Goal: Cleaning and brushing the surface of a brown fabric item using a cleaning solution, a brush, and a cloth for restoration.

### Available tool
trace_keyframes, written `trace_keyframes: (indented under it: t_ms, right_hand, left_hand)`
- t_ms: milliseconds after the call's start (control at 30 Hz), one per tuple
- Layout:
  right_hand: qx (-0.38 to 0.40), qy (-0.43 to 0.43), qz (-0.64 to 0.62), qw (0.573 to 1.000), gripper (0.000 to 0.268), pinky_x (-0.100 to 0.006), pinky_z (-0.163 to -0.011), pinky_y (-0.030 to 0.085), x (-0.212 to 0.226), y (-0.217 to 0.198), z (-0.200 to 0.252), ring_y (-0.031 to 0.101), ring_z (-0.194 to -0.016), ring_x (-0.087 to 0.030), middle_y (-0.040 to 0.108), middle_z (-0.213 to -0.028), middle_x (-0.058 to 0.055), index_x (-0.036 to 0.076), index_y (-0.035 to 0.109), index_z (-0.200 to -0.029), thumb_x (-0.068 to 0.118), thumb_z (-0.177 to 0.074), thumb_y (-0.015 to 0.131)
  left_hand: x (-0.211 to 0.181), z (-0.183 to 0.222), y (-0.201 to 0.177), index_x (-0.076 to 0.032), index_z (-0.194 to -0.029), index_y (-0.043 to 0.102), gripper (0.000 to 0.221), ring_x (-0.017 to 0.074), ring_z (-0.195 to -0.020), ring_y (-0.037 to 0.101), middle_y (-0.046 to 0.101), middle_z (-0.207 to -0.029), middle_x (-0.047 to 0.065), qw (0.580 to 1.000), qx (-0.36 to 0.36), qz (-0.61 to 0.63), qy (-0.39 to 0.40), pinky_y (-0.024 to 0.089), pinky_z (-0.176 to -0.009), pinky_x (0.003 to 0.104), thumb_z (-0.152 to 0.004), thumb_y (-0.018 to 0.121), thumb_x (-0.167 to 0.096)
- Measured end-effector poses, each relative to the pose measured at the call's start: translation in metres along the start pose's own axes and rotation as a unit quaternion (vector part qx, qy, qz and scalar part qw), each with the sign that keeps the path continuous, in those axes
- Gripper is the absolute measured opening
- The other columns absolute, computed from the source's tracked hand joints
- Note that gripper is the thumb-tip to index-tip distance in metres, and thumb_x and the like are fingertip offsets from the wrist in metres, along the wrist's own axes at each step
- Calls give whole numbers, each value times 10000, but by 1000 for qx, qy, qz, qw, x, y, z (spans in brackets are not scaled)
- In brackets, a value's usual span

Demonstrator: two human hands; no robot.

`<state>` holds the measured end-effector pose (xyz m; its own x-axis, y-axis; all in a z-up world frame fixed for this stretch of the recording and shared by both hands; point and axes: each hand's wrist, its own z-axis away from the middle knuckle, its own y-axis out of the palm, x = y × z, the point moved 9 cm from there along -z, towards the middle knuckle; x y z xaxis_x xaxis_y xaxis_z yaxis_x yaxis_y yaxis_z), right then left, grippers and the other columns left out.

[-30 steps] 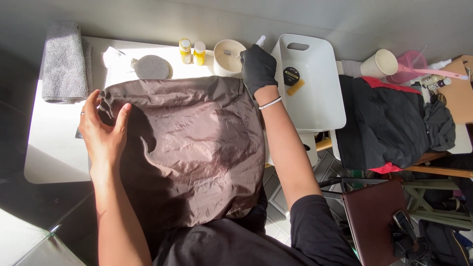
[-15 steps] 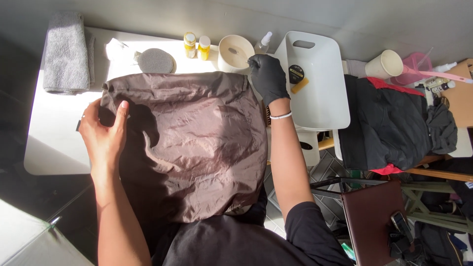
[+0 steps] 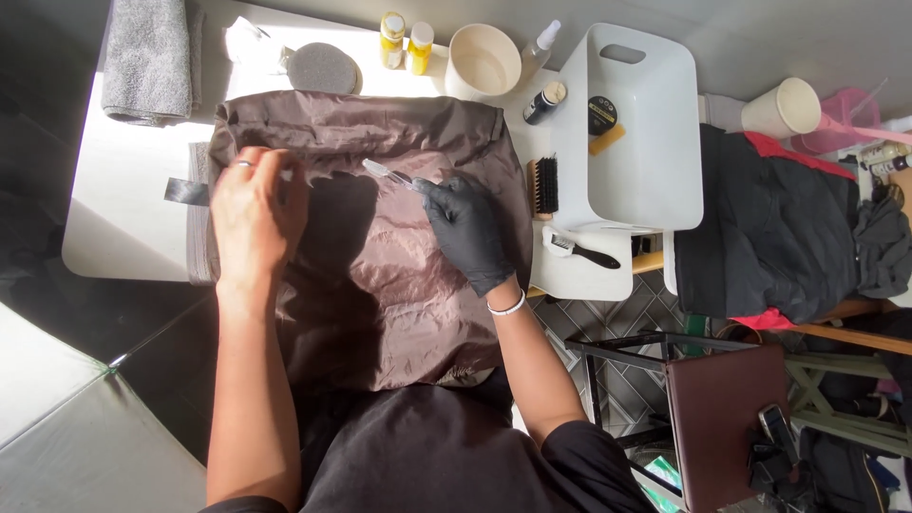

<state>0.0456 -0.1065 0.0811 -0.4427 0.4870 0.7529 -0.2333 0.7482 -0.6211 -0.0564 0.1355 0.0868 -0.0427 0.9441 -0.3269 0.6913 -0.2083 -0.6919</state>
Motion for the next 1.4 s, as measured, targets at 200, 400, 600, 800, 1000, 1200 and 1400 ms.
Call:
trace_keyframes:
  t_ms: [200,400,600,800,1000,1200,1400]
  right_hand:
    - [69,-53,108,990,190,-354,-859,584,3,24,10,725,-957,-293,731,-948,-119,96,781,-1101,86,-937,686]
    - [87,-54,136,985,228,-349,-859,605,-7,29,19,720,-977,-266,712,-966,-89,129,773,-1147,99,-951,660]
    - [66,-30,145,987,264,-361,-832,604,-8,24,20,712,-961,-278,699,-970,-113,127,766,-1167,70,-934,655]
    - [74,-10,150,986,251,-334,-804,591,-14,18,25,703,-927,-242,682,-945,-82,169,767,-1164,96,-950,658]
    - [96,39,88,991,245,-351,-839,583,-16,14,35,709,-960,-282,710,-968,-117,140,759,-1180,113,-956,661]
    - [113,40,75,990,236,-372,-829,598,-28,14,41,718,-947,-308,731,-965,-133,142,774,-1174,128,-964,666]
    - [144,64,57,986,268,-372,-847,604,-39,12,54,733,-977,-290,755,-1010,-114,160,765,-1199,108,-948,685]
  left_hand:
    - [-27,14,43,-17,-1464,541,1047,347,-1260,582,599,-1364,178,946,304,97,-51,446,-1029,452,-691,830,-660]
    - [-32,13,45,-55,-1545,474,1274,316,-1348,442,456,-1497,131,938,337,58,-56,344,-1072,475,-534,867,-725]
    - [-34,11,45,-45,-1544,473,1278,310,-1380,413,426,-1536,121,933,345,67,-71,311,-1098,484,-545,844,-751]
    - [-27,14,51,-63,-1557,454,1326,299,-1382,390,390,-1548,105,932,346,73,-74,298,-1087,497,-515,834,-790]
    - [-22,17,54,-76,-1563,445,1338,300,-1389,384,384,-1559,97,929,348,95,-87,289,-1088,500,-500,849,-781]
    - [-21,17,53,-93,-1565,446,1331,295,-1386,376,382,-1557,90,925,351,105,-97,275,-1084,486,-498,864,-770]
    - [-21,19,55,-101,-1556,459,1336,292,-1376,388,398,-1549,87,926,347,111,-96,277,-1078,477,-477,865,-776]
